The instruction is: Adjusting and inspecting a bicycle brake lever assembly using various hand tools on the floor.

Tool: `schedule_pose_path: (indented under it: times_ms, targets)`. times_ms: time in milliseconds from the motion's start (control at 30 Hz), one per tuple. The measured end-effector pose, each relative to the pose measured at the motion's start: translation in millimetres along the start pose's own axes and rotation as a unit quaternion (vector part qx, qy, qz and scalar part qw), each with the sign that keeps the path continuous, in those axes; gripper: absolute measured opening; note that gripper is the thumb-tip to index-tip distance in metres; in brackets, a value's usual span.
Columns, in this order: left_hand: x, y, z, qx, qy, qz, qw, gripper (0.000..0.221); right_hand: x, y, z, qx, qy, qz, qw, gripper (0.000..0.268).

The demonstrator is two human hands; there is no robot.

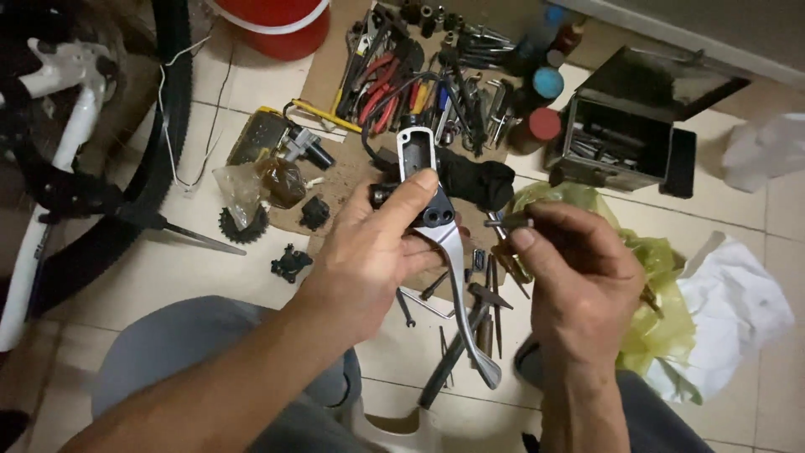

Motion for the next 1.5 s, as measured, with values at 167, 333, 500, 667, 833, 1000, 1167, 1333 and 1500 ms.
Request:
schedule_pose_path:
  times_ms: [167, 333, 500, 667, 833, 1000, 1167, 1333, 1500]
  targets:
    - [-10, -2, 0, 0.083, -0.005, 0.008, 0.996, 0.095, -7, 19, 17, -0.099, -0.103, 0.067, 0.987, 0.023]
    - [1, -3, 8, 0.02, 0.038, 0.039, 0.998, 0.085, -8, 31, 20, -0.129, -0.145, 0.086, 0.977, 0.022]
    - [-6, -2, 5, 0.037, 0.055, 0.057, 0.996, 0.069, -7, 32, 23, -0.352, -0.335, 0.138, 0.863, 0.019]
    - [-5, -3, 5, 0.053, 0.061, 0.031, 0.996, 0.059, -9, 50, 35, -0.41, -0.383, 0.158, 0.813, 0.014]
    - [-2, -6, 5, 0.058, 0.065, 0.044, 0.995, 0.072, -7, 50, 28, -0.409, -0.395, 0.146, 0.81, 0.013]
    - [-3, -5, 6, 0.024, 0.06, 0.044, 0.997, 0.057, -4, 48, 24, -0.424, -0.427, 0.176, 0.779, 0.013]
    - [-6, -7, 6, 0.17, 0.072, 0.019, 0.983, 0.062, 6, 37, 25, -0.474, -0.436, 0.226, 0.731, 0.012]
    - [-4, -6, 9, 0.181, 0.092, 0.022, 0.979, 0.066, 13, 34, 27, -0.505, -0.461, 0.253, 0.684, 0.01]
    - [-7, -6, 8, 0.215, 0.071, 0.015, 0.974, 0.064, 20, 29, 19, -0.526, -0.455, 0.305, 0.651, 0.021]
Point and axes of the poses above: each hand's wrist, its own x-axis towards the middle knuckle, its own y-axis out of the palm, z = x × y, the point moved 3 cm from there along x, towards the middle knuckle, and after that the axes turned 6 degrees about x, right-handed, at the moved point
